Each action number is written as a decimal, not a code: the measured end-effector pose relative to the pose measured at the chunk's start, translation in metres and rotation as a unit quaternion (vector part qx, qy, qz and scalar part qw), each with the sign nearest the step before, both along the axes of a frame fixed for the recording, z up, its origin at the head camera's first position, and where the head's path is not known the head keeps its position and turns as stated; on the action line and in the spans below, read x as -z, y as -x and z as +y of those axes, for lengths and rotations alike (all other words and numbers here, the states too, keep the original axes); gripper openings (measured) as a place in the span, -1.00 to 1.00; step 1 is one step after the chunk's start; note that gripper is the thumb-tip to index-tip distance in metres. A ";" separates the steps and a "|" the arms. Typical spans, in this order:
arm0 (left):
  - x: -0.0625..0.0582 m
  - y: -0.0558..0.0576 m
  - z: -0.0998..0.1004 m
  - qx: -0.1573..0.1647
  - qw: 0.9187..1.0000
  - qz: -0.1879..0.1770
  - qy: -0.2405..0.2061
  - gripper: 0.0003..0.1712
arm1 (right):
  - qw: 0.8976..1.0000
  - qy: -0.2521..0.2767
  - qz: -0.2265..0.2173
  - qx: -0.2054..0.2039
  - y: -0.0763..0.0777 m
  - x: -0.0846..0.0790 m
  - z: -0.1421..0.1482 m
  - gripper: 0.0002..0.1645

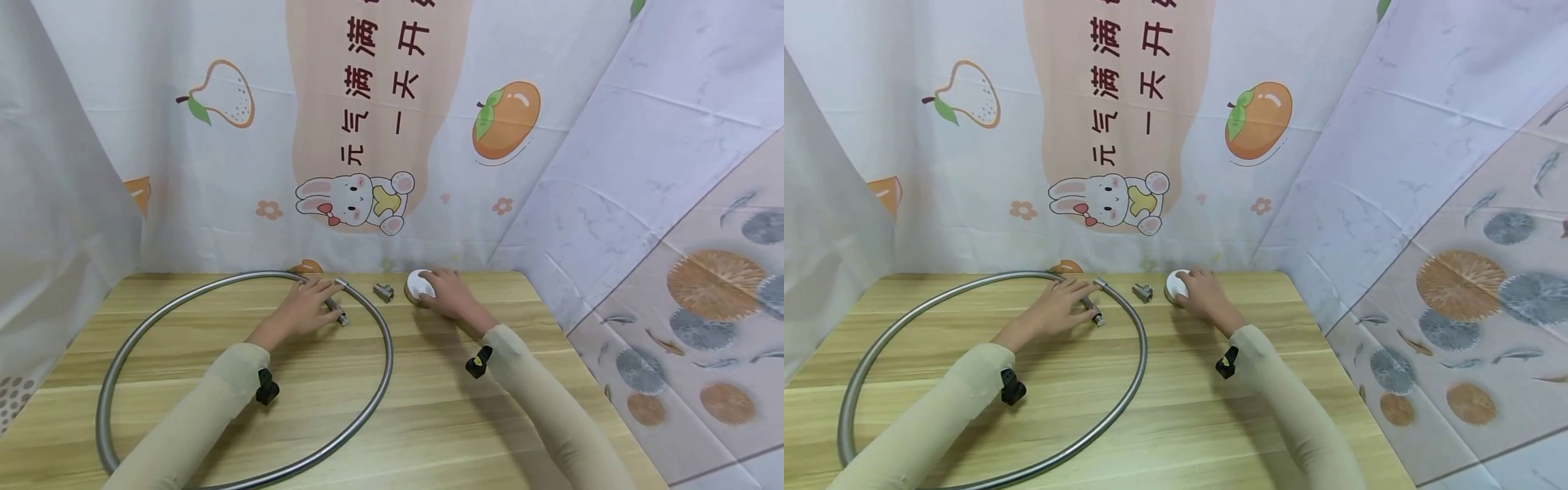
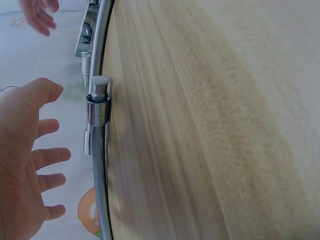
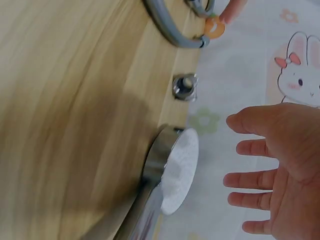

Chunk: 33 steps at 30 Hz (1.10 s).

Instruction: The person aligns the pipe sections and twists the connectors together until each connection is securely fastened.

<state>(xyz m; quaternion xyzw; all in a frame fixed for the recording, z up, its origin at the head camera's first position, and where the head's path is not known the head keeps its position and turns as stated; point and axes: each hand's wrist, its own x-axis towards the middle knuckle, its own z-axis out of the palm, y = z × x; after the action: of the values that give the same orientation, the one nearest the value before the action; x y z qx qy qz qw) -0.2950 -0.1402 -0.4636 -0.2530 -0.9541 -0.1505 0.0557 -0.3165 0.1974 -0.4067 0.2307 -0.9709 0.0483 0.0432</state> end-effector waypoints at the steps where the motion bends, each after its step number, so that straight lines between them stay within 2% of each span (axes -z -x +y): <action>1: 0.000 0.000 0.000 0.001 1.000 0.001 0.000 -0.31 | 1.000 -0.003 0.002 0.003 -0.001 0.001 0.003 -0.41; 17: 0.002 0.002 0.002 0.008 1.000 0.001 0.004 -0.37 | 0.999 -0.030 0.000 0.045 -0.005 0.023 0.033 -0.48; 29: 0.005 0.004 0.003 0.009 1.000 -0.008 0.011 -0.36 | 0.998 -0.026 -0.019 0.054 -0.005 0.028 0.043 -0.44; 33: 0.003 0.004 0.003 0.011 1.000 -0.010 0.007 -0.36 | 0.997 -0.041 -0.026 0.060 -0.004 0.028 0.045 -0.41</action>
<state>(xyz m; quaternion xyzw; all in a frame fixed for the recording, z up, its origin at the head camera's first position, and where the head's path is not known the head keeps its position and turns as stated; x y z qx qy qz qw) -0.2985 -0.1369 -0.4671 -0.2625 -0.9528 -0.1468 0.0428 -0.3121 0.2420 -0.4349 0.1722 -0.9849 0.0116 0.0110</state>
